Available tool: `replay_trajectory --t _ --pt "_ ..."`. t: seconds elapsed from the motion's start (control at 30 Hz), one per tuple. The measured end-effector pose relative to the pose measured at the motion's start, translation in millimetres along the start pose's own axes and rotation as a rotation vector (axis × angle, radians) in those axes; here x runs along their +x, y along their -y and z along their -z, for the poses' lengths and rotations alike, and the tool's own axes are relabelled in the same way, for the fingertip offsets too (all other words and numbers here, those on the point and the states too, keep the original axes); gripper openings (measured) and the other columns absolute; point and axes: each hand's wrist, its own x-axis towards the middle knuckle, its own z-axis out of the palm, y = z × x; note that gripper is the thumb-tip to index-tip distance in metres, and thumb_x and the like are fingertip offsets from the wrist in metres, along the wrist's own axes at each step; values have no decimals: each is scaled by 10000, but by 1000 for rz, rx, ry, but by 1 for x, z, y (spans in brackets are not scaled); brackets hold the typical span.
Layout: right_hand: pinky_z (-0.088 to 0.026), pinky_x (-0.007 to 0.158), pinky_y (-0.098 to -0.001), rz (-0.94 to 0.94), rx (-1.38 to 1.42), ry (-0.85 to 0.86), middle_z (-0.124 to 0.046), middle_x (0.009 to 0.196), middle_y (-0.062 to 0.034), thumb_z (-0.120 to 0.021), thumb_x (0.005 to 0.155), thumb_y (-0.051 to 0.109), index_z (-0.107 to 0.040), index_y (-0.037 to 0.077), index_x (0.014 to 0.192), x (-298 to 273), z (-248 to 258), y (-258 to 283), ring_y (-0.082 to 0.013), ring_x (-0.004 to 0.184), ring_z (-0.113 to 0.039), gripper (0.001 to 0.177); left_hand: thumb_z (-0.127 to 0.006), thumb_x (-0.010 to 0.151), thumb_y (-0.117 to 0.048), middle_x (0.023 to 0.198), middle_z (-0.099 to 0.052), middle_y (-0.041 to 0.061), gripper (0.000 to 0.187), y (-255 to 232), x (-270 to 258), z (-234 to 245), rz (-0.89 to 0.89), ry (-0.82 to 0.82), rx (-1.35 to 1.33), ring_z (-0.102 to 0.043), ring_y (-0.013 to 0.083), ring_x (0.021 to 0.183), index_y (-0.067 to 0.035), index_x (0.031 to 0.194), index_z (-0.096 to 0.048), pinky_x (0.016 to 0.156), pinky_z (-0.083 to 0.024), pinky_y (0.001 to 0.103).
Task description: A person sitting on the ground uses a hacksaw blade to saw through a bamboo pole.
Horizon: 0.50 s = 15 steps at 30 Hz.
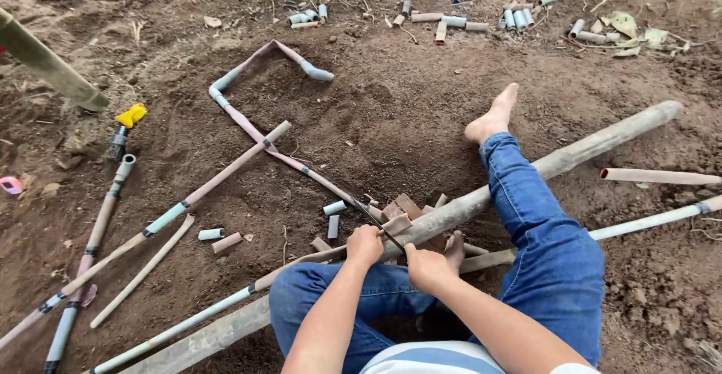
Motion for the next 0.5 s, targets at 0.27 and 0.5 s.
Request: replay_trajectory --t 0.27,0.5 --pt "-27 1371 -565 -107 91 -16 13 1833 -38 -527 904 925 -55 329 1726 23 5 1 -340 1675 -102 1120 -613 974 -321 1083 -737 99 273 -6 4 -7 6 -40 63 -703 362 1140 -150 1094 -789 945 -627 493" --pt "-111 1320 -653 -230 166 -59 -158 1805 -139 -721 717 961 -169 272 1732 79 21 -11 -403 1637 -214 1345 -613 978 -347 1098 -745 102 274 0 9 -17 9 -64 88 -704 369 1148 -154 1081 -778 941 -623 502"
